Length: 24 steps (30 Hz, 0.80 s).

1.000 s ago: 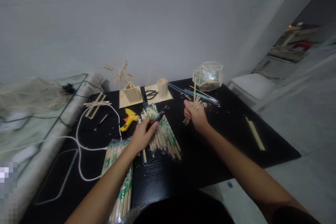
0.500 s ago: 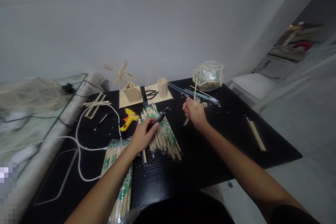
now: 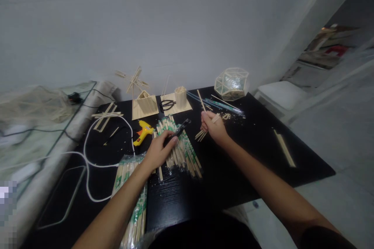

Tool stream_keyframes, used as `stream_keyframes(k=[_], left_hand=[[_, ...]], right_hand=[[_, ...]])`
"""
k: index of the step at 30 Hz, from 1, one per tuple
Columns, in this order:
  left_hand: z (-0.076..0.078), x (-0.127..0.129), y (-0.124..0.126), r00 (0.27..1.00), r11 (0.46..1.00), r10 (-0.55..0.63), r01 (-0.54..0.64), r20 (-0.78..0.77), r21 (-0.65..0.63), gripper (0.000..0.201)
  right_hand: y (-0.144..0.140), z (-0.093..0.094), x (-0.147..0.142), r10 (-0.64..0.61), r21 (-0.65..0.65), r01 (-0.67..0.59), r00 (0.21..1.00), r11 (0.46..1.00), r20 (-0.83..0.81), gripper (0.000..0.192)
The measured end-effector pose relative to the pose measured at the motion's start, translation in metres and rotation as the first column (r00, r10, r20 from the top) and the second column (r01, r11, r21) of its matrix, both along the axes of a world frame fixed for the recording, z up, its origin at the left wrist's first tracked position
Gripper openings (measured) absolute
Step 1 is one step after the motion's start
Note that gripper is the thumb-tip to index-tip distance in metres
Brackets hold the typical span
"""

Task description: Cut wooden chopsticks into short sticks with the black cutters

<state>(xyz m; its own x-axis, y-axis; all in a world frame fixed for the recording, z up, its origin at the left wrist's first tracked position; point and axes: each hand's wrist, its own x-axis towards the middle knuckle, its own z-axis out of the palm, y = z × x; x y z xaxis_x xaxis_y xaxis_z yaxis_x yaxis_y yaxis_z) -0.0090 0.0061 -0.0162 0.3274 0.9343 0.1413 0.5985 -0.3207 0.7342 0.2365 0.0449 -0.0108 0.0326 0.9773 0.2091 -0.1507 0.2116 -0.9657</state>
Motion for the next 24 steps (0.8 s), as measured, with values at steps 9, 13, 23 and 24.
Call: stream_keyframes(k=[9, 13, 23, 24], left_hand=[[0.001, 0.000, 0.000, 1.000, 1.000, -0.008, 0.008, -0.004, 0.000, 0.039], [0.002, 0.001, -0.001, 1.000, 1.000, -0.016, 0.016, 0.007, 0.008, 0.039], [0.002, 0.001, -0.001, 1.000, 1.000, -0.007, 0.007, -0.009, 0.015, 0.041], [0.003, 0.001, -0.001, 1.000, 1.000, -0.006, 0.006, -0.010, 0.017, 0.041]], right_hand=[[0.000, 0.011, 0.001, -0.049, 0.032, 0.047, 0.997, 0.998, 0.059, 0.063], [-0.003, 0.011, -0.002, -0.037, 0.045, 0.029, 0.979, 0.999, 0.201, 0.063], [-0.001, 0.007, -0.010, -0.063, 0.000, 0.063, 0.998, 0.998, 0.030, 0.055], [-0.001, 0.006, -0.011, -0.054, -0.017, 0.054, 0.998, 0.998, -0.011, 0.056]])
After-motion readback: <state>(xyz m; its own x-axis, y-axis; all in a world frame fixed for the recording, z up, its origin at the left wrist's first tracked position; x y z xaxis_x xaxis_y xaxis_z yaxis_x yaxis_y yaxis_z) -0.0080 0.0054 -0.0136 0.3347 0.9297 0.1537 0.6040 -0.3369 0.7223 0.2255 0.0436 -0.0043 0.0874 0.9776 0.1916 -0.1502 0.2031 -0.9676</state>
